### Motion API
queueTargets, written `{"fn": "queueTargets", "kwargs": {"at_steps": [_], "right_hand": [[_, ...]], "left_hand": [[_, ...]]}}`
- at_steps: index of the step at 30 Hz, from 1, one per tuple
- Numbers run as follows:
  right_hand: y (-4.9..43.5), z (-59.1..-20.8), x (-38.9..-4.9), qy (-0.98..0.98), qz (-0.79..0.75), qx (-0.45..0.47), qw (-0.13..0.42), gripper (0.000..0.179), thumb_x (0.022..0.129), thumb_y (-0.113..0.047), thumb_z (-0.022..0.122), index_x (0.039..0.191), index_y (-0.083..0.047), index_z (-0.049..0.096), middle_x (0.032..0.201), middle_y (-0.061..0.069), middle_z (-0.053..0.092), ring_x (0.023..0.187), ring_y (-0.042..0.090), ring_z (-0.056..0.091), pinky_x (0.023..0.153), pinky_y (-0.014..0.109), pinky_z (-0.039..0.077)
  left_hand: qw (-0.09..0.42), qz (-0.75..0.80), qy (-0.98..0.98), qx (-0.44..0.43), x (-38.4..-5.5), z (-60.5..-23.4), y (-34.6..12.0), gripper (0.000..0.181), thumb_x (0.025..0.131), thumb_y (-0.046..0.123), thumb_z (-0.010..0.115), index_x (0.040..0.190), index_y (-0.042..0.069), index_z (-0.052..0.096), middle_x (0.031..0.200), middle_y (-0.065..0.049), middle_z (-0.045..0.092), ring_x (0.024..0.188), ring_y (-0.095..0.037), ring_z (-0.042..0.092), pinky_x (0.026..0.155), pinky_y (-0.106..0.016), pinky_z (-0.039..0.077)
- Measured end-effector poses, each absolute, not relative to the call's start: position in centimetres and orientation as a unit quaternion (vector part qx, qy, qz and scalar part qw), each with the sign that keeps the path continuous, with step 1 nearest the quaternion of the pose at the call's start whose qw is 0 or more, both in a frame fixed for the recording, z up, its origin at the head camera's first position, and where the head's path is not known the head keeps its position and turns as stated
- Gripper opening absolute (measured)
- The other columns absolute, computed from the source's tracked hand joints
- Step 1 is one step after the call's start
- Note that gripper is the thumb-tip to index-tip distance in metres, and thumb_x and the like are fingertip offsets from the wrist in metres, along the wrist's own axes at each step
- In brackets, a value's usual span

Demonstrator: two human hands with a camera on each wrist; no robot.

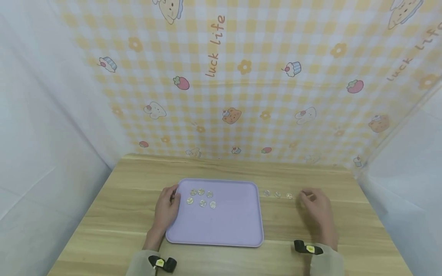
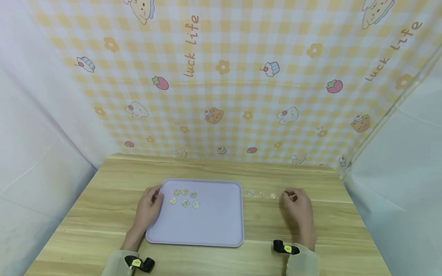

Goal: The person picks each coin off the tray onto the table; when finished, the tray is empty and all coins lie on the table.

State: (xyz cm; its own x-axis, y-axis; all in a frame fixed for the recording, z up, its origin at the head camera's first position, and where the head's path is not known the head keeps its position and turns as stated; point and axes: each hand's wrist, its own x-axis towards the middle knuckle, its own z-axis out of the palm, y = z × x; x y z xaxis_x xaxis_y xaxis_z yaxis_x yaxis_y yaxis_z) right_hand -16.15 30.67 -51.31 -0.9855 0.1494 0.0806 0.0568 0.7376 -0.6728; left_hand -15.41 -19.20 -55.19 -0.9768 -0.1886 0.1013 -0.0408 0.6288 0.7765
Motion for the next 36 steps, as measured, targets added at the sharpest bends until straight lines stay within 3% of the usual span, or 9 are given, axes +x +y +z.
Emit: {"fn": "queueTargets", "kwargs": {"at_steps": [6, 17, 22, 26, 36], "right_hand": [[30.4, -51.6, -16.2, -0.920, 0.382, -0.083, 0.028, 0.036, 0.099, -0.033, 0.059, 0.123, -0.008, 0.064, 0.122, 0.013, 0.061, 0.105, 0.028, 0.057, 0.078, 0.031, 0.046], [30.5, -52.6, -16.0, -0.920, 0.381, -0.088, 0.023, 0.042, 0.099, -0.038, 0.059, 0.127, -0.006, 0.063, 0.120, 0.016, 0.061, 0.102, 0.029, 0.057, 0.076, 0.031, 0.046], [30.6, -52.7, -15.9, -0.925, 0.373, -0.075, 0.008, 0.043, 0.099, -0.036, 0.059, 0.127, -0.002, 0.062, 0.128, 0.022, 0.059, 0.111, 0.036, 0.057, 0.089, 0.047, 0.049], [30.8, -53.1, -16.1, -0.930, 0.363, -0.054, 0.008, 0.039, 0.099, -0.028, 0.060, 0.124, 0.001, 0.064, 0.131, 0.026, 0.058, 0.121, 0.043, 0.053, 0.102, 0.060, 0.042], [30.8, -53.3, -16.3, -0.935, 0.349, -0.052, 0.003, 0.037, 0.099, -0.024, 0.061, 0.124, 0.003, 0.064, 0.132, 0.029, 0.057, 0.125, 0.047, 0.050, 0.107, 0.063, 0.037]], "left_hand": [[0.089, -0.425, -0.899, 0.062, -15.5, -55.1, -19.2, 0.043, 0.103, 0.021, 0.051, 0.142, 0.003, 0.051, 0.119, -0.009, 0.057, 0.101, -0.019, 0.055, 0.084, -0.032, 0.051], [0.091, -0.426, -0.898, 0.061, -15.4, -55.1, -19.3, 0.043, 0.103, 0.020, 0.052, 0.142, 0.002, 0.051, 0.120, -0.010, 0.057, 0.100, -0.019, 0.055, 0.082, -0.030, 0.051], [0.087, -0.427, -0.898, 0.061, -15.4, -55.4, -19.4, 0.043, 0.103, 0.022, 0.051, 0.143, 0.004, 0.051, 0.122, -0.009, 0.057, 0.101, -0.019, 0.055, 0.084, -0.032, 0.051], [0.089, -0.429, -0.897, 0.063, -15.4, -55.5, -19.3, 0.043, 0.103, 0.021, 0.051, 0.142, 0.004, 0.051, 0.122, -0.009, 0.057, 0.102, -0.019, 0.055, 0.086, -0.034, 0.052], [0.100, -0.427, -0.897, 0.056, -15.4, -55.5, -19.3, 0.042, 0.103, 0.021, 0.052, 0.141, 0.003, 0.052, 0.122, -0.009, 0.057, 0.101, -0.018, 0.056, 0.082, -0.031, 0.051]]}}
